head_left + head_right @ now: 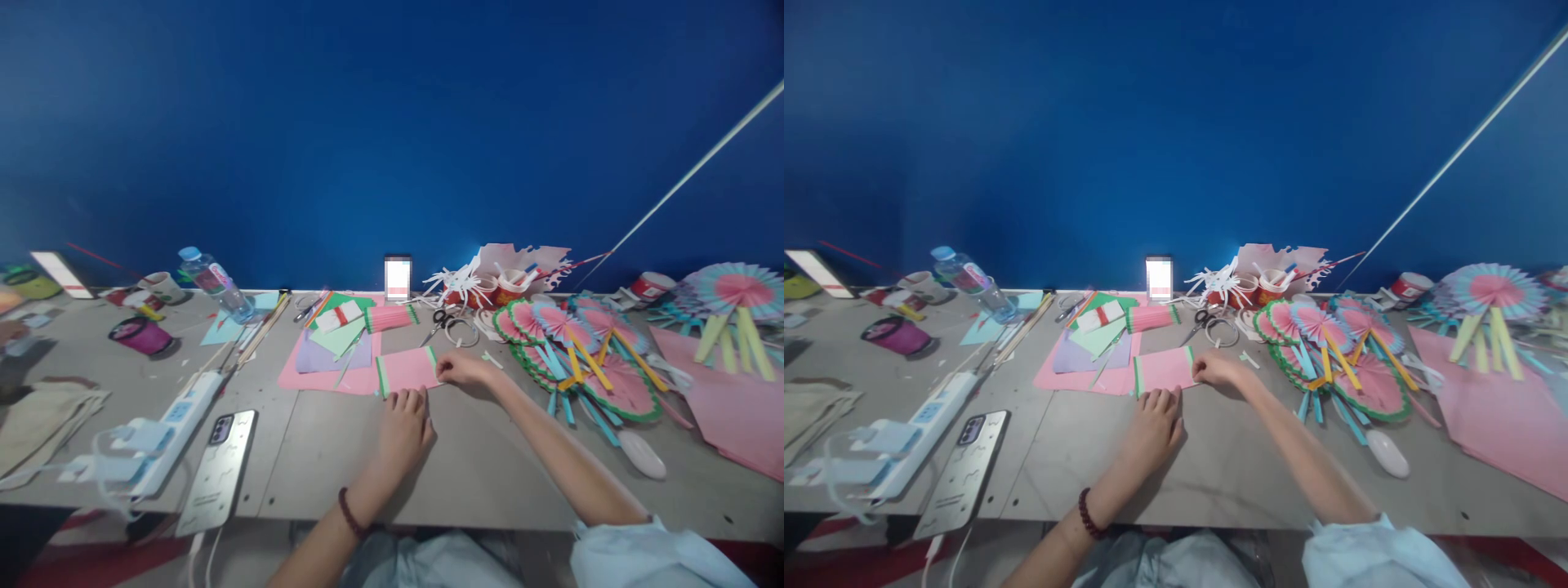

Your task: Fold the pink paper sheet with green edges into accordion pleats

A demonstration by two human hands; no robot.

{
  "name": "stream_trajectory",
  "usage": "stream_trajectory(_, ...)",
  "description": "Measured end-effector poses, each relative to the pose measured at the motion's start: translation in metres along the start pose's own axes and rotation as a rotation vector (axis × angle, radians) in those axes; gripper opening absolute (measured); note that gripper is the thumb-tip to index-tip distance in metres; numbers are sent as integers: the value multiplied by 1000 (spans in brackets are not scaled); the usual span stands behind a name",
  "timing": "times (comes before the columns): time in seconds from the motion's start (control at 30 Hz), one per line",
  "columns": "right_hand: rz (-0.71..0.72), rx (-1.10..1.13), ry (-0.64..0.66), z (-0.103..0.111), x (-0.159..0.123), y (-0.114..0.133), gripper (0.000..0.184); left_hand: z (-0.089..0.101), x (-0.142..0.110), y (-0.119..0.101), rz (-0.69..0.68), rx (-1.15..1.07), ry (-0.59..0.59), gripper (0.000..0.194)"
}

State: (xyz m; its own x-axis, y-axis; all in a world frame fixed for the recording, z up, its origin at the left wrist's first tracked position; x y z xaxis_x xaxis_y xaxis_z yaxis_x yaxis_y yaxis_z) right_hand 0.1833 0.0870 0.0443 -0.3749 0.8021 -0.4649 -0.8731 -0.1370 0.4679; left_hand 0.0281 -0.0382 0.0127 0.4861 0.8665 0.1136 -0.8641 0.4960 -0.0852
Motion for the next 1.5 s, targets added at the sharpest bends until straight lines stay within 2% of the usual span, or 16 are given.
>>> stream_trajectory(0.37, 22, 11, -16, -4, 0, -3, 19, -10, 1, -2, -27, -25, -20, 51)
stream_trajectory(0.57, 73, -7, -129, -14, -4, -8, 15, -9, 1, -1, -37, -73, -10, 54)
stream_trajectory(0.73, 110, -72, -329, -35, -17, -7, 18, -10, 2, -1, -21, -91, -37, 53)
stream_trajectory(0.83, 139, -257, -469, -56, -26, -1, 17, -11, 2, -2, -14, -94, -21, 50)
stream_trajectory(0.93, 98, -422, -534, -77, -36, 6, 19, -12, 2, -3, -15, -91, -4, 45)
stream_trajectory(1.1, 87, -537, -659, -102, -52, 12, 42, -16, 1, -4, -4, -81, -38, 51)
stream_trajectory(1.2, 108, -520, -689, -112, -56, 11, 52, -21, -1, -5, 2, -75, -67, 52)
stream_trajectory(1.33, 111, -513, -682, -117, -54, 12, 50, -26, -3, -5, -2, -66, -79, 51)
stream_trajectory(1.5, 96, -540, -687, -115, -53, 15, 45, -23, -2, -4, 1, -63, -74, 52)
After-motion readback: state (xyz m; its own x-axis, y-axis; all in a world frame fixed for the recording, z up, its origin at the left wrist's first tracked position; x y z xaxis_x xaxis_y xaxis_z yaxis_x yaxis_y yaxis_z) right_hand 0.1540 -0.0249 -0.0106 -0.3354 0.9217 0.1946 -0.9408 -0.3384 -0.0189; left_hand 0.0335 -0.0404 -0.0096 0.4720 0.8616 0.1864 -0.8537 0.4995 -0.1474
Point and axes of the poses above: each hand's wrist, its own x-axis towards the middle knuckle, its own z-axis out of the back of the hand, y = z × x, the point moved 2 cm from there along x, towards the middle knuckle, and after that the axes turned 6 degrees about -z, right-handed, at the moved point
